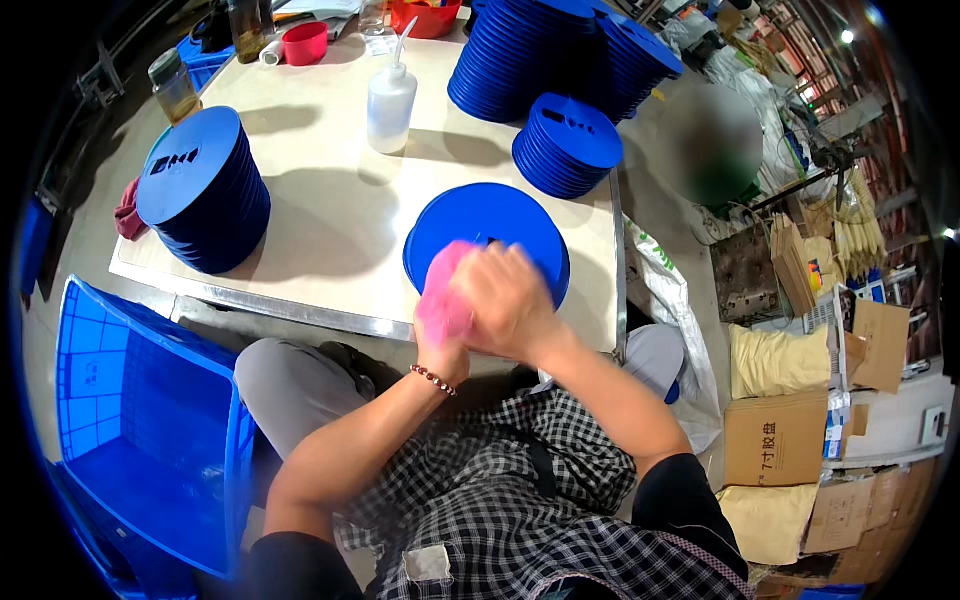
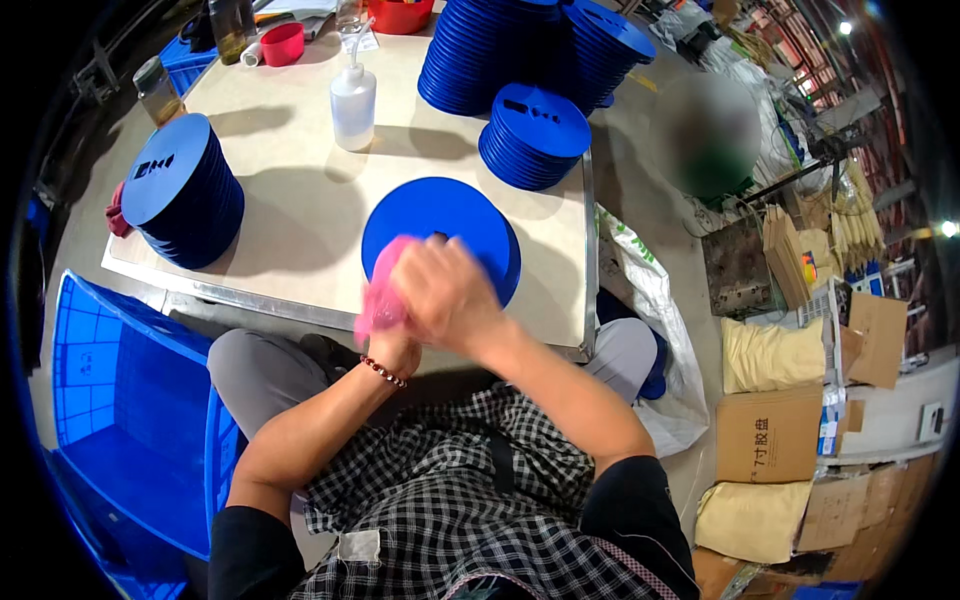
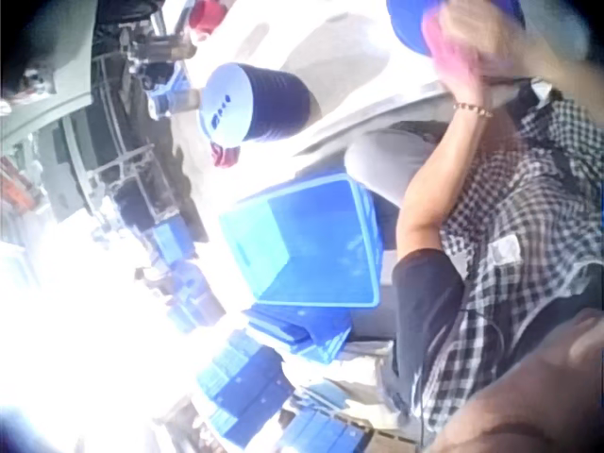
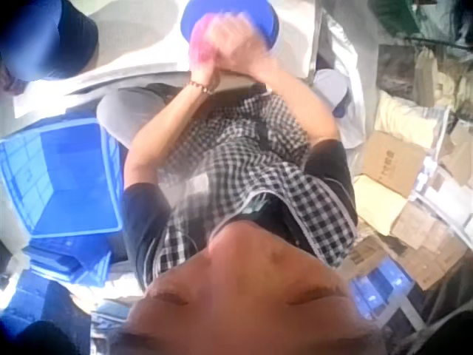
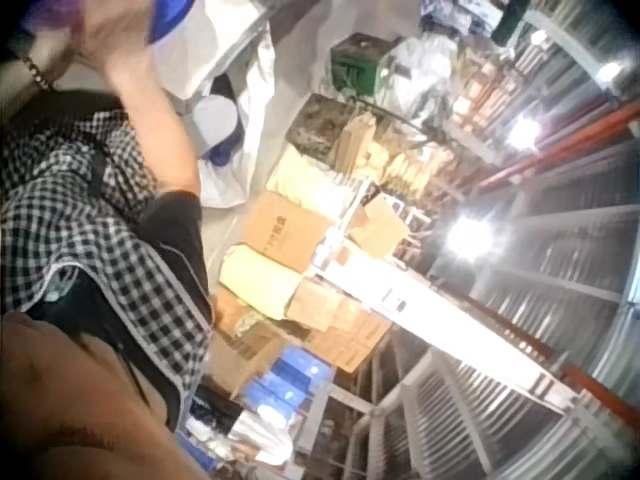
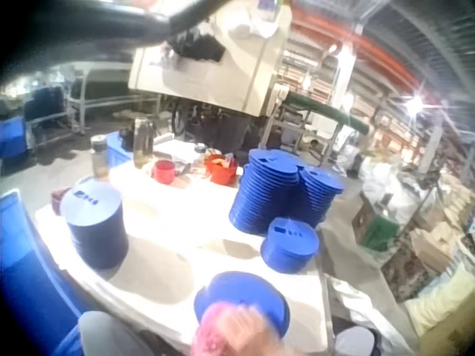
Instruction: The person wipes blue plastic lids with a pink cloth, handling them one at a time. They pick up lids from a stack, wipe both sides, and place them into a blue crate. The person also sprays a liquid onto the lids before wiping.
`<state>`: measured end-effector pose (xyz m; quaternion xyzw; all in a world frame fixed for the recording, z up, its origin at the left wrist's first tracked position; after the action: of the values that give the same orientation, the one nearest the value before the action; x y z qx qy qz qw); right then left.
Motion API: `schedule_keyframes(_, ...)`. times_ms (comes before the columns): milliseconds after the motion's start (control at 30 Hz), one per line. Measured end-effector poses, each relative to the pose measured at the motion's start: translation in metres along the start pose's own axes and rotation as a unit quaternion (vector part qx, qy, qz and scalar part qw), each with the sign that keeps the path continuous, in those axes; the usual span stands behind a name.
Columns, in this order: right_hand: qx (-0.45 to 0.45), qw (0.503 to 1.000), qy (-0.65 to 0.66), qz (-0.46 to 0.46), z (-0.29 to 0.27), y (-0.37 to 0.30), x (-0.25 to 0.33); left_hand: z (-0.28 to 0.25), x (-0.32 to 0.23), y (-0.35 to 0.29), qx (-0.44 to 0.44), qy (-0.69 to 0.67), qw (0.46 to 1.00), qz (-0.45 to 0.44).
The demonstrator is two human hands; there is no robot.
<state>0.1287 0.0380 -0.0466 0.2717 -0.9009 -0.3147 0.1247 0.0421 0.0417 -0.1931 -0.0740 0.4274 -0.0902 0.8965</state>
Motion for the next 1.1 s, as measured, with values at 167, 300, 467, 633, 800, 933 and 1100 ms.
schedule_keyframes(167, -0.119, 0.957, -0.023, 0.263, -0.027, -0.018, -0.135, 0.007, -0.005, -0.001, -0.063, 0.083, 0.991, -0.081)
schedule_keyframes(300, -0.179, 0.805, 0.294, 0.482, -0.061, -0.052, -0.196, 0.011, -0.015, 0.004, -0.067, 0.04, 0.996, -0.035)
schedule_keyframes(467, 0.018, 0.729, 0.53, 0.432, -0.081, -0.02, -0.104, 0.001, -0.008, 0.006, -0.064, 0.027, 0.997, -0.025)
schedule_keyframes(633, 0.146, 0.75, 0.459, 0.453, -0.056, -0.035, -0.074, 0.0, -0.011, 0.007, -0.073, 0.044, 0.996, -0.033)
schedule_keyframes(800, 0.119, 0.825, 0.417, 0.363, -0.078, -0.023, -0.036, -0.007, -0.011, 0.009, -0.102, 0.053, 0.993, -0.026)
schedule_keyframes(933, 0.195, 0.696, 0.681, 0.121, -0.109, -0.016, 0.025, 0.009, -0.029, -0.013, 0.239, 0.272, 0.928, 0.087)
schedule_keyframes(1100, 0.031, 0.823, 0.453, 0.342, -0.076, -0.04, -0.018, 0.018, -0.053, -0.028, 0.258, 0.255, 0.925, 0.112)
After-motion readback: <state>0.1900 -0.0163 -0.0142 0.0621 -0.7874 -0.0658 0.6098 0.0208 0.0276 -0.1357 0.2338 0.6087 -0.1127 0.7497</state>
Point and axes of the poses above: each hand's wrist, its own y-axis towards the middle knuckle, its own z-axis out of the palm, x = y × z, the point moved 6 cm from there along y, towards the middle knuckle, and after that the axes turned 1 degree about -y, right-handed, at the moved point
